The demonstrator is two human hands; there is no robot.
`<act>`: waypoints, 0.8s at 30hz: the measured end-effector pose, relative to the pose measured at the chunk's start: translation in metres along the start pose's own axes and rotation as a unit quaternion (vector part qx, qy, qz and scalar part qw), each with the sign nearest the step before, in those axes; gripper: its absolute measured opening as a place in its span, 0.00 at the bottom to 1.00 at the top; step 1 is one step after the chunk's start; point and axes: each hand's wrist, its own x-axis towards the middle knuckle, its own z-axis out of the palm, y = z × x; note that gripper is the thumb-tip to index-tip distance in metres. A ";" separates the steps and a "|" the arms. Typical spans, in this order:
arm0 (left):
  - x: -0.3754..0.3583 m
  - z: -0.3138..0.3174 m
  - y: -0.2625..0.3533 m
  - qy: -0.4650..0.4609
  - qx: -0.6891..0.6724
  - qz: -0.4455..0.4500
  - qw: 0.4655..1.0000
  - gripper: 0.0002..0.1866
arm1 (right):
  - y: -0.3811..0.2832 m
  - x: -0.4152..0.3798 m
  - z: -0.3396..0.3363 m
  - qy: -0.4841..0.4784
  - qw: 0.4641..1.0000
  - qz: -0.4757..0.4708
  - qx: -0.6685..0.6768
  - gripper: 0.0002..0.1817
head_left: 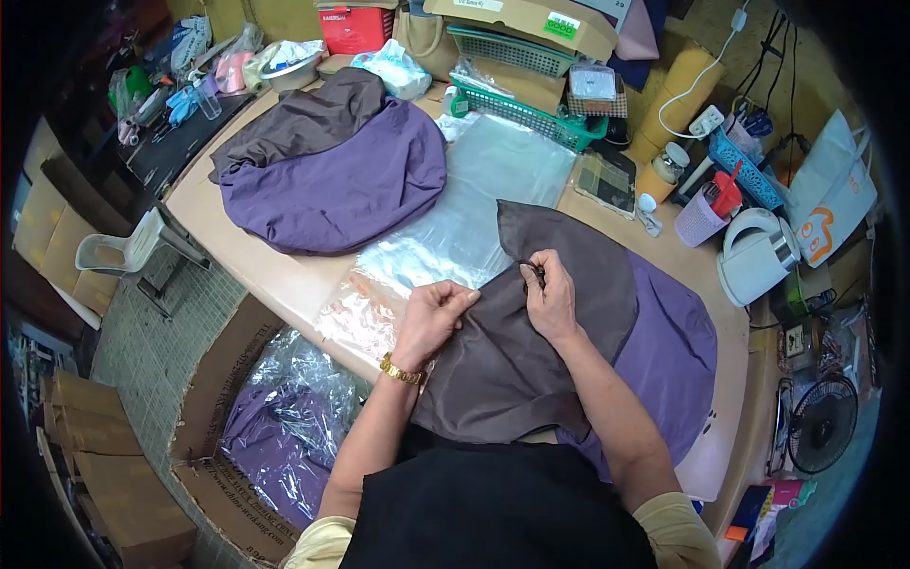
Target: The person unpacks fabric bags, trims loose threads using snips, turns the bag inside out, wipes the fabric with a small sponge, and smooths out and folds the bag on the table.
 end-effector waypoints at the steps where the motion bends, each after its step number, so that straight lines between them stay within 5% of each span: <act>1: -0.002 0.000 0.003 0.011 -0.011 0.010 1.000 0.11 | 0.000 0.001 0.000 -0.010 1.000 0.017 0.006 0.08; 8: -0.001 0.006 -0.005 0.083 -0.010 0.071 0.994 0.13 | -0.008 0.003 -0.005 -0.019 0.999 0.030 0.008 0.09; 15: 0.000 -0.006 -0.001 0.078 -0.220 0.072 0.970 0.11 | -0.021 0.006 -0.003 -0.028 0.999 0.020 -0.037 0.10; 17: 0.004 -0.013 -0.003 0.009 -0.438 0.049 0.898 0.11 | -0.026 0.007 -0.001 -0.009 0.998 0.013 -0.053 0.12; 20: 0.012 -0.019 -0.005 0.000 -0.539 0.090 0.837 0.12 | -0.022 0.005 -0.003 -0.055 0.994 0.056 -0.072 0.15; 21: 0.009 -0.023 -0.006 0.064 -0.311 0.051 0.947 0.13 | -0.017 0.004 -0.002 -0.065 0.995 0.062 -0.053 0.14; 22: 0.012 -0.009 -0.010 0.145 -0.082 0.097 0.981 0.13 | -0.014 0.003 -0.001 -0.076 0.994 0.068 -0.034 0.13; 24: 0.000 0.011 0.000 0.163 0.241 0.184 0.939 0.23 | -0.010 0.001 -0.001 -0.081 0.994 0.068 -0.025 0.12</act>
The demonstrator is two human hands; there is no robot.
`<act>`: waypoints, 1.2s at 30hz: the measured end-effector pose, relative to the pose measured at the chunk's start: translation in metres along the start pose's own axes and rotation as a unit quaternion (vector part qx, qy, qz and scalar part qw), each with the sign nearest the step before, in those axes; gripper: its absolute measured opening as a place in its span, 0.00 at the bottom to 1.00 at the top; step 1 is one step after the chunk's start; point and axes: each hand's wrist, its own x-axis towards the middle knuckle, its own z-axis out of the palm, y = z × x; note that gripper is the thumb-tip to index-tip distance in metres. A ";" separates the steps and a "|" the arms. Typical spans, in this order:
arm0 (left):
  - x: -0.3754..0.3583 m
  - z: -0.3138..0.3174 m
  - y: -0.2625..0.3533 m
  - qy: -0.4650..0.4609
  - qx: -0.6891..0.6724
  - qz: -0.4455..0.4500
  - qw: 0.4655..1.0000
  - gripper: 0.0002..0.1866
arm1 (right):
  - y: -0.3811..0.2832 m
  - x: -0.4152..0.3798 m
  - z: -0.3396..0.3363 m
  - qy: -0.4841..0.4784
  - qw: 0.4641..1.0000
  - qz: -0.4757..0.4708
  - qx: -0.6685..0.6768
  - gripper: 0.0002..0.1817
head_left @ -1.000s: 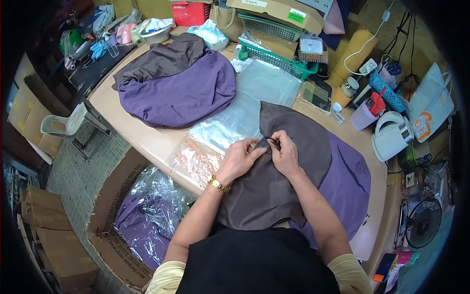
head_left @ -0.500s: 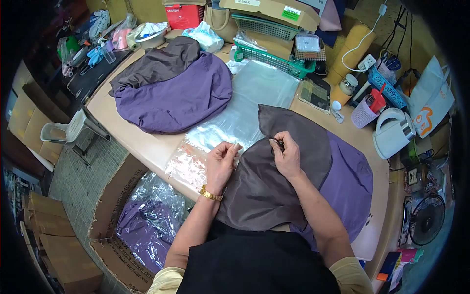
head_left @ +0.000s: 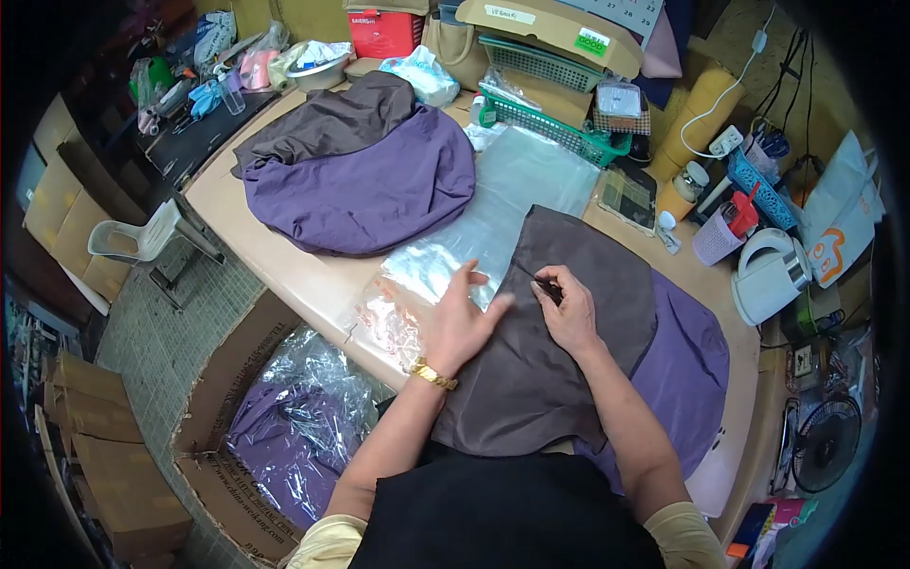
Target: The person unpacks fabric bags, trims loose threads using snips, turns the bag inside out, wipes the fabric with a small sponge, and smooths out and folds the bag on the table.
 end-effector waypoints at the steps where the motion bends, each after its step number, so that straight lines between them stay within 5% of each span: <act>1: 0.000 -0.001 0.012 0.000 0.047 0.019 0.999 0.26 | 0.001 0.000 0.000 -0.005 1.000 -0.001 0.009 0.11; 4: 0.008 -0.002 0.002 -0.093 0.062 -0.029 0.993 0.19 | 0.001 0.000 0.001 -0.013 1.000 -0.001 -0.003 0.07; 5: 0.009 0.000 -0.007 -0.085 -0.026 -0.064 0.994 0.13 | 0.002 0.000 0.000 -0.012 1.000 0.000 -0.005 0.07; 10: 0.012 -0.012 -0.019 -0.098 -0.234 -0.164 0.953 0.13 | 0.003 0.005 -0.002 -0.039 0.998 0.035 -0.025 0.10; 12: 0.013 -0.024 -0.018 -0.084 -0.422 -0.201 0.880 0.13 | 0.003 0.005 -0.002 -0.046 0.998 0.041 -0.023 0.12; 17: 0.019 -0.030 -0.028 -0.049 -0.584 -0.200 0.785 0.13 | -0.013 0.007 -0.007 -0.051 0.997 0.026 -0.046 0.20; 18: 0.019 -0.026 -0.032 -0.048 -0.583 -0.199 0.786 0.13 | -0.011 0.007 -0.008 -0.067 0.996 0.041 -0.050 0.24; 20: 0.018 -0.012 -0.039 0.026 -0.386 -0.116 0.915 0.11 | -0.008 0.006 -0.007 -0.081 0.994 0.057 -0.053 0.27; 22: 0.012 -0.005 -0.011 -0.011 -0.092 -0.046 0.995 0.19 | -0.007 0.005 -0.006 -0.062 0.998 0.030 -0.012 0.23; 24: 0.010 -0.011 0.009 -0.102 0.057 -0.005 0.993 0.18 | -0.007 0.005 -0.007 -0.070 0.997 0.037 -0.021 0.22; 27: 0.015 -0.020 0.006 -0.165 0.035 -0.067 0.983 0.14 | 0.001 0.004 -0.003 -0.073 0.997 0.033 -0.016 0.20; 36: 0.012 -0.019 -0.023 -0.115 -0.179 -0.119 0.970 0.12 | -0.028 0.009 -0.016 -0.121 0.990 0.060 -0.023 0.16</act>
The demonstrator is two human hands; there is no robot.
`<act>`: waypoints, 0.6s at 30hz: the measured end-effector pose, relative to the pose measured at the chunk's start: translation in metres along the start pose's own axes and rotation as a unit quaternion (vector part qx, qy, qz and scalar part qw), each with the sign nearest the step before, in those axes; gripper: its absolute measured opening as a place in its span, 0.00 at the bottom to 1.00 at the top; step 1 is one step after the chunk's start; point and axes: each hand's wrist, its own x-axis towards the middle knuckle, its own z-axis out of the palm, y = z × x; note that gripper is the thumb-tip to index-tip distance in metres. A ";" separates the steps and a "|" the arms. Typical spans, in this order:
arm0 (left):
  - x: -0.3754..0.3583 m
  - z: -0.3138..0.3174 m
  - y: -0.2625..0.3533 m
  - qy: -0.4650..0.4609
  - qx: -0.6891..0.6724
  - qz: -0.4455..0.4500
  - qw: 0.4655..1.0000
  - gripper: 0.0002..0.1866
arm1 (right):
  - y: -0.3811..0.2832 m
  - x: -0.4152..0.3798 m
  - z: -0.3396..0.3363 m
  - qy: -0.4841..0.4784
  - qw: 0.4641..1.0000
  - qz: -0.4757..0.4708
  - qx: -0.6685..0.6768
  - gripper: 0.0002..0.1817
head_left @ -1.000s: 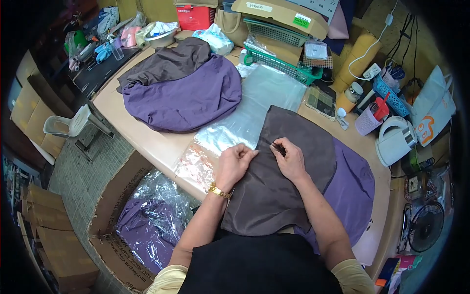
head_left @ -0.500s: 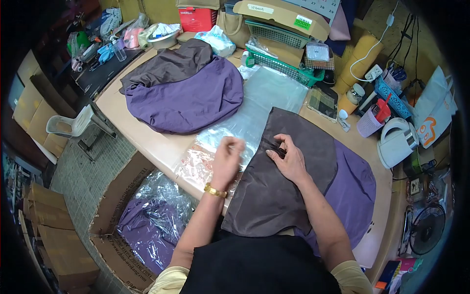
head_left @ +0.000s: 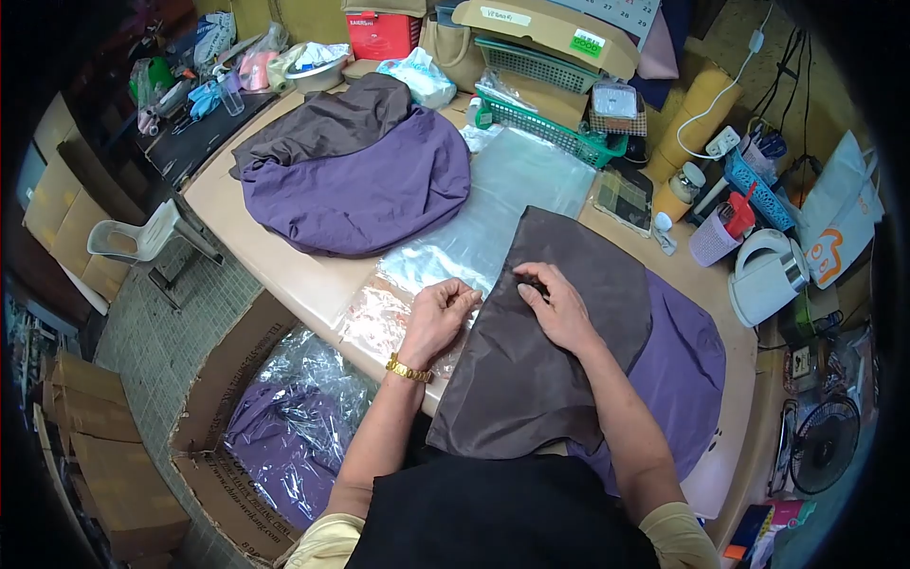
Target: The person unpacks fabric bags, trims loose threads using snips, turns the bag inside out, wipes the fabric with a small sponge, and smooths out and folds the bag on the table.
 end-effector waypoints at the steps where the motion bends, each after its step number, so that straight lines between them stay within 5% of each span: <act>1: 0.001 0.002 -0.003 0.016 -0.009 0.017 1.000 0.11 | -0.002 0.000 -0.001 -0.010 0.999 -0.035 -0.005 0.16; 5: 0.000 0.004 0.000 0.023 -0.005 0.023 0.999 0.11 | -0.025 -0.009 0.003 0.033 0.983 -0.150 -0.101 0.17; 18: -0.006 0.007 0.009 0.064 0.062 0.079 0.993 0.11 | -0.034 -0.009 0.022 0.083 0.971 -0.181 -0.129 0.15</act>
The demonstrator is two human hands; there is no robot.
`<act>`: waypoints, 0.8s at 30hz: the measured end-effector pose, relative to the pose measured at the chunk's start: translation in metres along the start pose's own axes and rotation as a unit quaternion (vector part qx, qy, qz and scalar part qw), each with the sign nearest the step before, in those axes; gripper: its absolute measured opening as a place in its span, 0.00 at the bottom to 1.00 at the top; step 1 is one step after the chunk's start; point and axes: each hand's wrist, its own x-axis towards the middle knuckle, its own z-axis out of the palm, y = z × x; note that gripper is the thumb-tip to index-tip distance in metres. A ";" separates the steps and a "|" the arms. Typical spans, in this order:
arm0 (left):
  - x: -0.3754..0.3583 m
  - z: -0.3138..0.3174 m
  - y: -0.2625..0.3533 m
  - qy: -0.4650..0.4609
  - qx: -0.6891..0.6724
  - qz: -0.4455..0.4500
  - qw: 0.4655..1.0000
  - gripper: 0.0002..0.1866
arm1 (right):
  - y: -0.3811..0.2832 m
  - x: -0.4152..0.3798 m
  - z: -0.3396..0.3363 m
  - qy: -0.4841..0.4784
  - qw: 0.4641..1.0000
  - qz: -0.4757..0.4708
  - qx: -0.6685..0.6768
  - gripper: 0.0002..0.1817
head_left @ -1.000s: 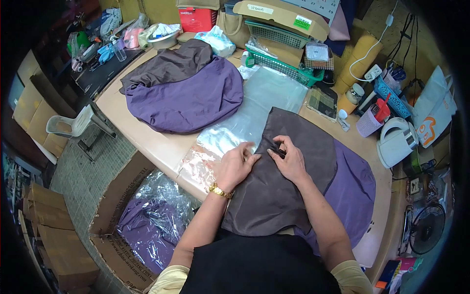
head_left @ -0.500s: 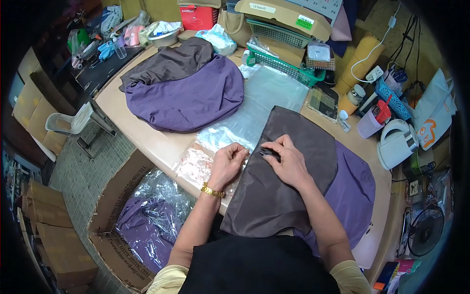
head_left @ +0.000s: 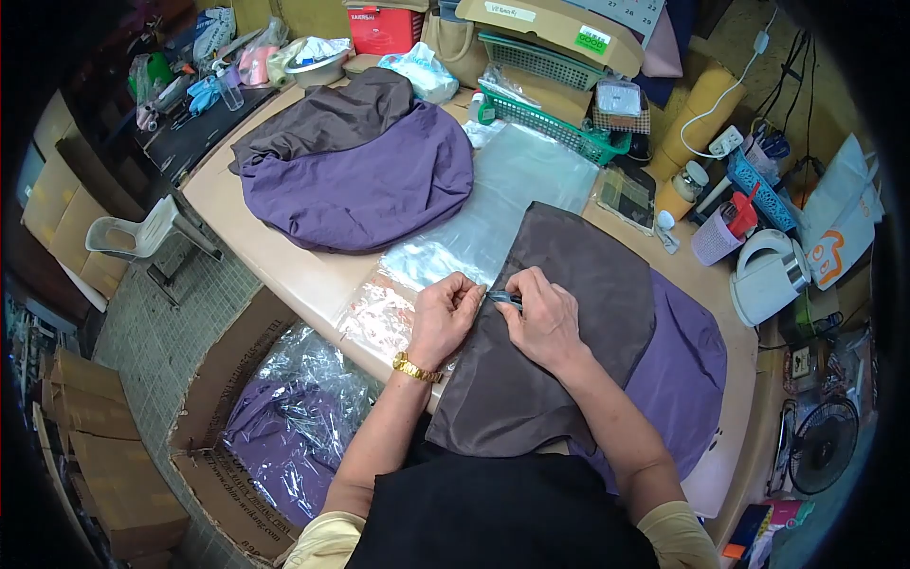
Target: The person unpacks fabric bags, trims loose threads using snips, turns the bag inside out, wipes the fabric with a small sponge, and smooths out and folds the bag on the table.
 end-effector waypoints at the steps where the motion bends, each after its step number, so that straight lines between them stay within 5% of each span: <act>1: 0.000 0.000 0.000 0.001 0.015 0.017 1.000 0.11 | 0.001 0.000 0.001 -0.009 1.000 0.008 0.000 0.16; 5: 0.001 -0.003 -0.013 0.030 -0.086 0.035 0.995 0.13 | 0.006 0.001 0.007 0.008 0.998 0.046 0.033 0.17; 7: 0.005 -0.020 -0.025 0.032 -0.325 -0.075 0.942 0.14 | 0.014 0.001 0.013 0.043 0.996 0.072 0.041 0.18; 8: 0.004 -0.018 -0.030 0.032 -0.324 -0.075 0.943 0.14 | 0.020 0.000 0.018 0.077 0.991 0.099 0.050 0.19; 10: -0.002 -0.005 -0.009 0.042 -0.021 -0.011 0.999 0.15 | 0.035 -0.004 0.024 0.077 0.991 0.109 0.030 0.21; 12: -0.022 0.003 0.026 -0.054 0.165 0.026 0.984 0.26 | 0.040 -0.001 0.020 -0.022 0.980 0.189 0.064 0.19; 14: -0.036 0.005 0.029 -0.129 0.240 0.032 0.962 0.19 | 0.063 0.001 0.028 0.006 0.982 0.155 0.109 0.16; 18: -0.051 -0.023 0.044 -0.210 0.237 0.004 0.949 0.15 | 0.106 0.016 0.010 -0.012 0.983 0.137 0.121 0.12; 20: -0.059 -0.051 0.045 -0.162 0.202 -0.024 0.965 0.16 | 0.129 0.018 0.000 -0.027 0.992 0.084 0.089 0.11; 24: -0.057 -0.091 0.052 0.019 0.132 -0.100 0.986 0.12 | 0.126 0.026 -0.026 -0.143 0.978 0.125 0.089 0.11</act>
